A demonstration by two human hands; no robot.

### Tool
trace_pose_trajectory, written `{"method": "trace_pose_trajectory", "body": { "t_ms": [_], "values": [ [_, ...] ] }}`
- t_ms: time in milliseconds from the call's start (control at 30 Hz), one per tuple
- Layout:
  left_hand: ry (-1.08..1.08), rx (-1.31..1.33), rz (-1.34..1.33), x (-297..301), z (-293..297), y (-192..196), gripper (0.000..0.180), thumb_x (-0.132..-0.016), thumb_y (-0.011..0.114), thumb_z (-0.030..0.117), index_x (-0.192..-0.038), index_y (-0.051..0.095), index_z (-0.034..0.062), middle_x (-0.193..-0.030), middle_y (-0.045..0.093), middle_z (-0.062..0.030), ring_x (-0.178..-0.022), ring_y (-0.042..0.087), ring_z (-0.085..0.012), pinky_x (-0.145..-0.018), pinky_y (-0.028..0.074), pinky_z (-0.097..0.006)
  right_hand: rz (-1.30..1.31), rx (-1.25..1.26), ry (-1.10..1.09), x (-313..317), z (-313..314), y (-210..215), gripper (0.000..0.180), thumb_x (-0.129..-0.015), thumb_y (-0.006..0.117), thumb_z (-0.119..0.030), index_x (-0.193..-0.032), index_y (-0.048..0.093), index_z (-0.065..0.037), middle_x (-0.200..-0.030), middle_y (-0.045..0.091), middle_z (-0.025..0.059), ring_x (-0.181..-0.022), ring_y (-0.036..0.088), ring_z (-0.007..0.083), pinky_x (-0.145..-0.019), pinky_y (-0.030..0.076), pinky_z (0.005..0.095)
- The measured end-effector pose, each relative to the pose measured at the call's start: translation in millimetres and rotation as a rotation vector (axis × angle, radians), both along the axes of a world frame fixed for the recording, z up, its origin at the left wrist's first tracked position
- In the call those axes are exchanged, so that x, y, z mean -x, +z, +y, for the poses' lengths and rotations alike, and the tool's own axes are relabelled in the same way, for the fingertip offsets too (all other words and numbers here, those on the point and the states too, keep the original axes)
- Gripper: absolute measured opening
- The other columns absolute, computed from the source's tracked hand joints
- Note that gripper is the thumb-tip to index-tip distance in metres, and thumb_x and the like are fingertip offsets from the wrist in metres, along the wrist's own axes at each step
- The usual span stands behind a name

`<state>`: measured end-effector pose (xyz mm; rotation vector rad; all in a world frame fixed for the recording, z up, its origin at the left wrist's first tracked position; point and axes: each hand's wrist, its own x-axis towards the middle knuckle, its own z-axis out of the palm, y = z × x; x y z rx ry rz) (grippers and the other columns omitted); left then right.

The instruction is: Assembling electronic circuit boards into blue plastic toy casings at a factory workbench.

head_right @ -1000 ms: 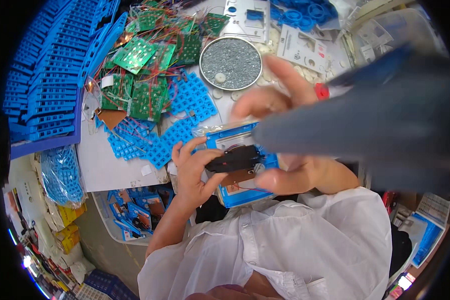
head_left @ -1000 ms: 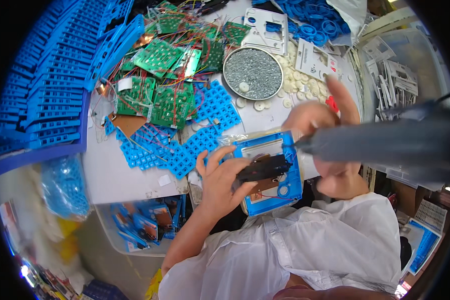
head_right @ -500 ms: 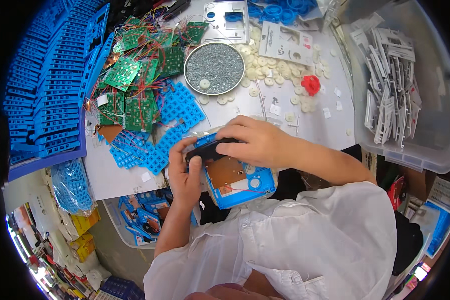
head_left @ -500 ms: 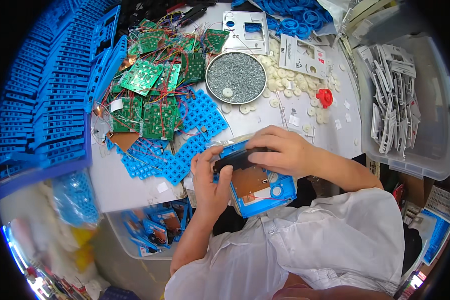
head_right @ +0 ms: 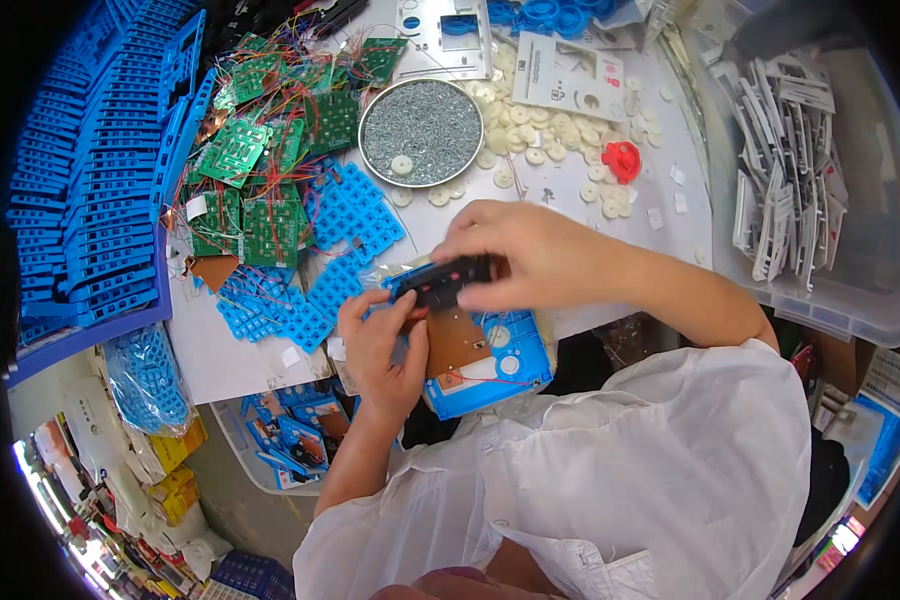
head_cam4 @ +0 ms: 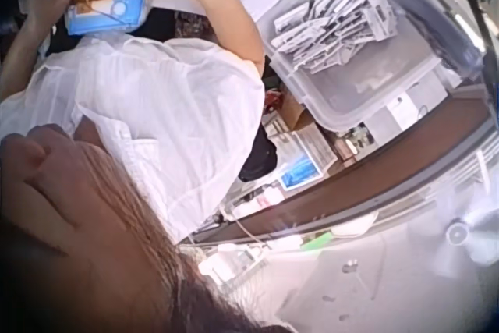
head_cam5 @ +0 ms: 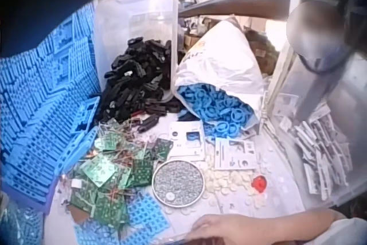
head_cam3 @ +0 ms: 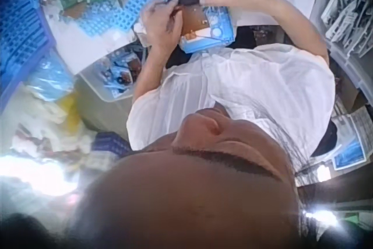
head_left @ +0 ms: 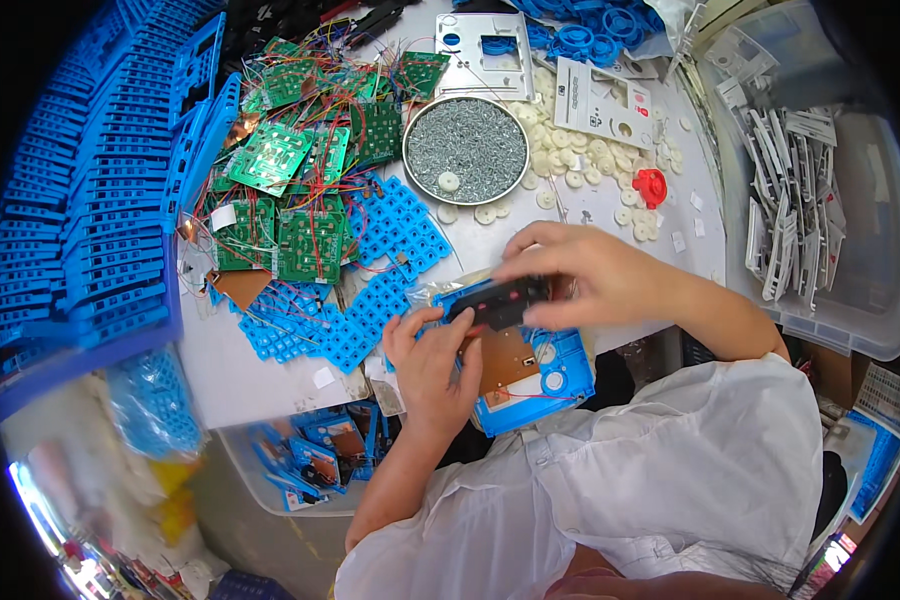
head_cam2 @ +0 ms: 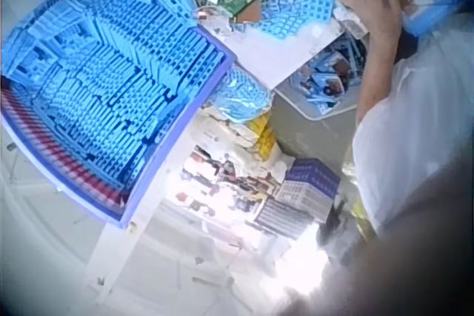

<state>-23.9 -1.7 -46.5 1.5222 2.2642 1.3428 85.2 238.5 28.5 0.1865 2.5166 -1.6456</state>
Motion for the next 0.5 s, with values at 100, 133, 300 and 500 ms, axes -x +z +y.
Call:
{"method": "trace_pose_trajectory", "body": {
  "t_ms": [100, 133, 300, 500],
  "values": [
    [0.0, 0.016, 0.031, -0.3, 0.2, 0.3, 0.04, -0.08, 0.074, -0.001, -0.12, 0.071, 0.0027, -0.098, 0.075, -0.0082, -0.11, 0.061, -0.0334, -0.104, 0.038, -0.051, 0.285, -0.425, 0.098, -12.5, -13.2, -10.7, 0.05, -0.076, 0.082, -0.004, -0.124, 0.069, -0.009, -0.124, 0.065, 0.0122, -0.096, 0.07, 0.0278, -0.08, 0.06, 0.0353],
    [0.001, 0.019, 0.036, -0.3, 0.5, 0.1, 0.04, -0.08, 0.075, -0.001, -0.12, 0.071, 0.0028, -0.098, 0.074, -0.0082, -0.11, 0.061, -0.0332, -0.104, 0.038, -0.052, 0.326, -0.522, 0.139, -14.4, -11.8, -14.0, 0.055, -0.07, 0.084, -0.006, -0.122, 0.068, -0.01, -0.122, 0.066, 0.013, -0.099, 0.068, 0.0319, -0.082, 0.06, 0.038],
    [0.01, 0.03, 0.063, -1.8, 1.9, 0.6, 0.04, -0.078, 0.076, -0.001, -0.118, 0.072, 0.0031, -0.097, 0.072, -0.0076, -0.106, 0.062, -0.0328, -0.101, 0.04, -0.05, 0.486, -0.76, 0.096, -19.6, -14.8, -29.0, 0.052, -0.071, 0.082, -0.008, -0.121, 0.068, -0.007, -0.121, 0.066, 0.0105, -0.097, 0.066, 0.0278, -0.084, 0.058, 0.0387],
    [0.199, 0.05, -0.036, -4.0, -4.4, 3.3, 0.028, -0.081, 0.08, 0.006, -0.108, 0.07, 0.0055, -0.089, 0.067, -0.0084, -0.091, 0.063, -0.0301, -0.081, 0.049, -0.043, 0.432, -0.701, 0.102, -20.8, -15.0, -34.6, 0.06, -0.068, 0.085, -0.008, -0.125, 0.068, -0.006, -0.122, 0.068, 0.0132, -0.096, 0.065, 0.03, -0.082, 0.059, 0.0381]
  ]
}}
